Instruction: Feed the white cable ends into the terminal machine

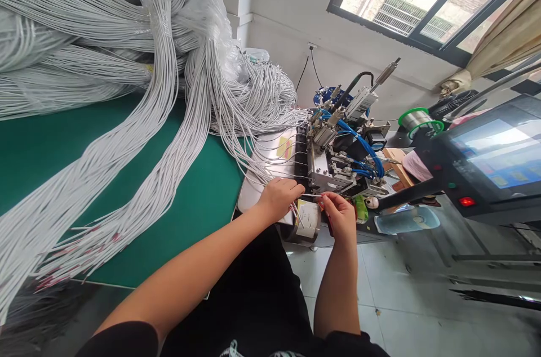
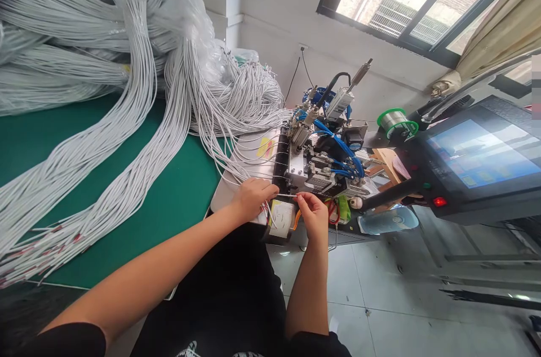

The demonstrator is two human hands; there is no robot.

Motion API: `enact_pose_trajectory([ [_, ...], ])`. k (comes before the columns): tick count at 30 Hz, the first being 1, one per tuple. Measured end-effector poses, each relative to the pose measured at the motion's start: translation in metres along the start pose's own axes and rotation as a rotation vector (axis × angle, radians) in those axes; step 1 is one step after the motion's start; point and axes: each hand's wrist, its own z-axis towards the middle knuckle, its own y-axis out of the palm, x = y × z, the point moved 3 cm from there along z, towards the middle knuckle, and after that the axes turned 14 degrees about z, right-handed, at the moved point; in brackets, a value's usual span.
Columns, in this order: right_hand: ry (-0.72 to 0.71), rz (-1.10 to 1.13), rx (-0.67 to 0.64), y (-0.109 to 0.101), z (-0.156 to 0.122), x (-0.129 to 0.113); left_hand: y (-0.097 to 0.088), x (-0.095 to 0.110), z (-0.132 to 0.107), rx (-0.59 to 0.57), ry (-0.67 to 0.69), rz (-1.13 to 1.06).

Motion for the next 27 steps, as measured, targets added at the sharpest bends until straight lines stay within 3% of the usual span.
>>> enact_pose_trajectory([
  [4,-0.027,-0.240,0.001,0.000,0.002,0.000,-0.002,0.000,0.001,-0.023,0.000,0.019],
  [11,-0.087,-0.306,0.002,0.000,0.009,0.006,-0.003,0.000,0.001,-0.028,-0.015,-0.005],
  [27,0.067,-0.064,-0.098,0.010,0.017,0.015,0.000,0.000,0.001,-0.033,-0.076,-0.001],
])
